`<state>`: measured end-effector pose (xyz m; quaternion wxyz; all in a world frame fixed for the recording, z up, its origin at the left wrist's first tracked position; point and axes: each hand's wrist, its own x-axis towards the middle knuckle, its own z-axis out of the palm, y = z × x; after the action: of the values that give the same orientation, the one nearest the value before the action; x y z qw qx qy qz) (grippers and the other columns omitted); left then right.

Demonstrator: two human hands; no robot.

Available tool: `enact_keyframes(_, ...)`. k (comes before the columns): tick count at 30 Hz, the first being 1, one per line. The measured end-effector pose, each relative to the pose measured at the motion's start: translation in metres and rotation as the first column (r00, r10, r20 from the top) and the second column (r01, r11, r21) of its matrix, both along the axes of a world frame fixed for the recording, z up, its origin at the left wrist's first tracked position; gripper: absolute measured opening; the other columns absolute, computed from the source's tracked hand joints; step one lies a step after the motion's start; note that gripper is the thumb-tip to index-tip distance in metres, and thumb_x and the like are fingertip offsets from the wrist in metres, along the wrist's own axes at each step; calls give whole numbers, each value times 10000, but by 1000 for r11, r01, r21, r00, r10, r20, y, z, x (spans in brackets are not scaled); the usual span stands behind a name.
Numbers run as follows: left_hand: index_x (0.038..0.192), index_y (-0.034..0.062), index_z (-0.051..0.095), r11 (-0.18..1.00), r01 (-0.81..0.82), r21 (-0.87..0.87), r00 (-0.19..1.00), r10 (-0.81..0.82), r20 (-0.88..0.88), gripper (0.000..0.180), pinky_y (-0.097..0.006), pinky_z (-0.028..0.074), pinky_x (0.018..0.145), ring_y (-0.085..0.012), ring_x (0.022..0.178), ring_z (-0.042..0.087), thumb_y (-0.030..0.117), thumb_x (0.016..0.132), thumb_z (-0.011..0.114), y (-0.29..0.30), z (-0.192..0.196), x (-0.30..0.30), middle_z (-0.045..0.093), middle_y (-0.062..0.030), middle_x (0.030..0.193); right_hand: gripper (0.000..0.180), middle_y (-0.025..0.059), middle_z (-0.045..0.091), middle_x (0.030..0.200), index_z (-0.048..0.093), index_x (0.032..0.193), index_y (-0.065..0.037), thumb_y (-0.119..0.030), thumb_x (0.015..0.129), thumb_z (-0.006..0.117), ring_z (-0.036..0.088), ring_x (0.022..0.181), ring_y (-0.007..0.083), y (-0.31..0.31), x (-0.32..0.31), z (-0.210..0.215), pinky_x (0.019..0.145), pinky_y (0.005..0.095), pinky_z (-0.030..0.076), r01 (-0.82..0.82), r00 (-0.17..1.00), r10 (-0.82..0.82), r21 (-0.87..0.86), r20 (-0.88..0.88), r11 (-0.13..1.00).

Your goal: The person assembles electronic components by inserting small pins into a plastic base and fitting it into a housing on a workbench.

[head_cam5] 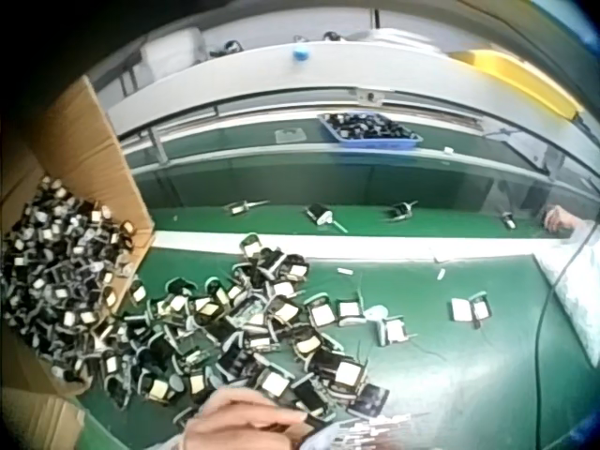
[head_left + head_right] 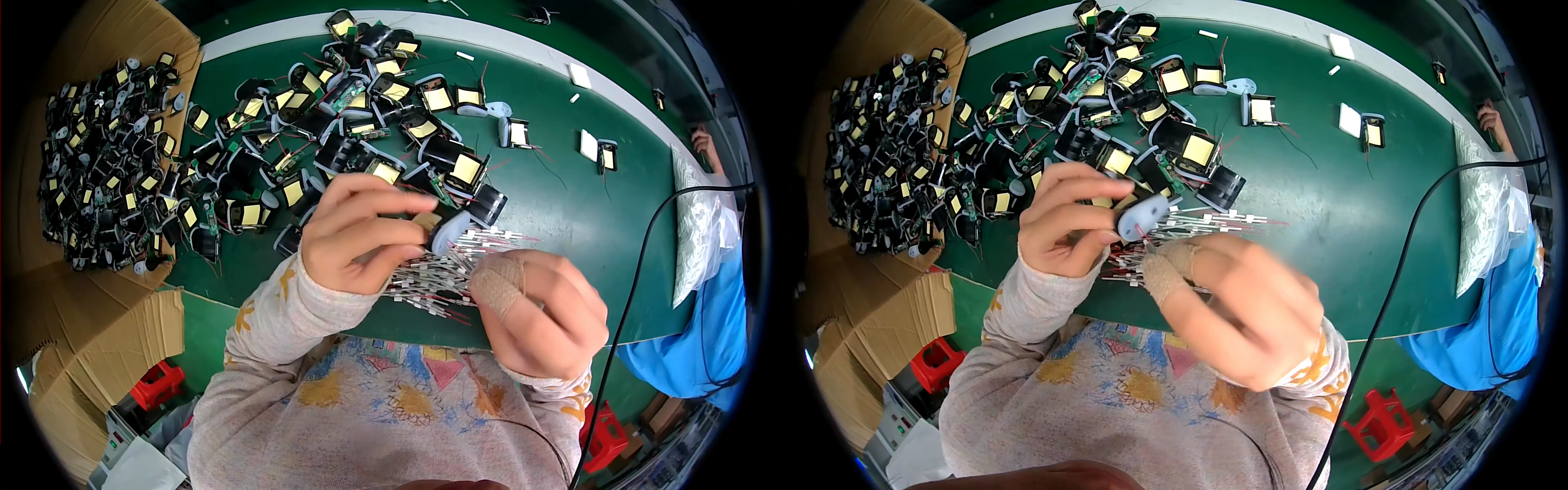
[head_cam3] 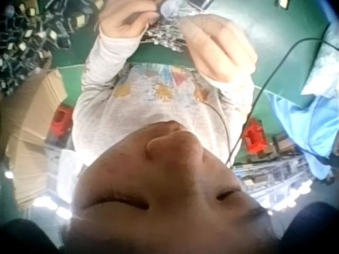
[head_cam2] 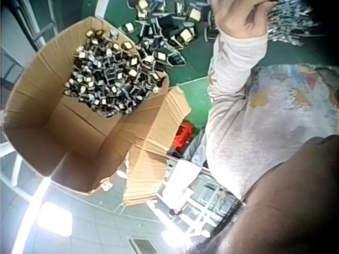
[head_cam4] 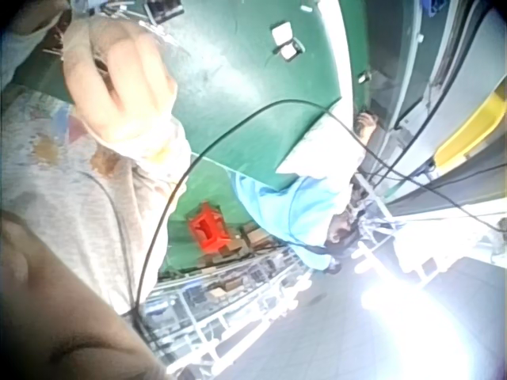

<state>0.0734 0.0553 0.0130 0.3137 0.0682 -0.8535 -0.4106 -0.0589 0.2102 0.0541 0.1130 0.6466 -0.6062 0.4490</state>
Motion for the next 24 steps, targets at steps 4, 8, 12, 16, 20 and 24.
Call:
enact_keyframes(4,752,149,681,993,-109,-46,994,108,-13,199,-325,413,697,-232,864,474,102,575,756,0,-2,3,557,-4,917,397,128,595,752,650,775,20,-127,415,572,606,644,217,-2,3,-4,534,256,508,-5,997,4,-11,-75,1000)
enact_keyframes(8,768,161,677,984,-106,-142,994,106,-3,212,-320,400,703,-226,827,468,129,574,758,-1,1,5,555,6,871,390,119,595,746,658,773,12,-110,415,566,604,640,215,-2,2,-5,541,258,511,4,997,-5,-15,-78,1000)
enact_keyframes(12,787,147,672,984,-65,-167,998,68,11,210,-318,399,712,-212,773,488,139,591,746,1,1,4,599,22,805,360,101,594,736,669,788,-2,-7,431,616,593,615,215,-5,6,-5,534,267,501,72,997,-73,52,20,996)
enact_keyframes(16,798,138,670,988,-18,-153,1000,18,-1,199,-303,388,675,-183,742,525,155,612,739,1,-1,5,629,36,780,327,99,593,730,663,781,0,61,459,648,586,600,218,-5,5,-4,527,277,486,66,986,-84,120,147,991)
enact_keyframes(20,799,120,660,993,3,-118,1000,0,26,184,-296,384,653,-179,708,549,134,631,733,2,4,5,637,17,751,320,100,589,727,655,772,5,51,456,631,587,601,217,-8,0,-5,527,280,486,36,989,-51,109,140,993)
enact_keyframes(24,799,93,650,991,101,91,994,-104,29,167,-301,388,618,-187,639,575,109,650,724,4,5,5,637,-17,732,299,104,588,734,641,758,13,6,462,598,587,612,216,-7,-6,0,518,276,487,-66,994,54,123,94,990)
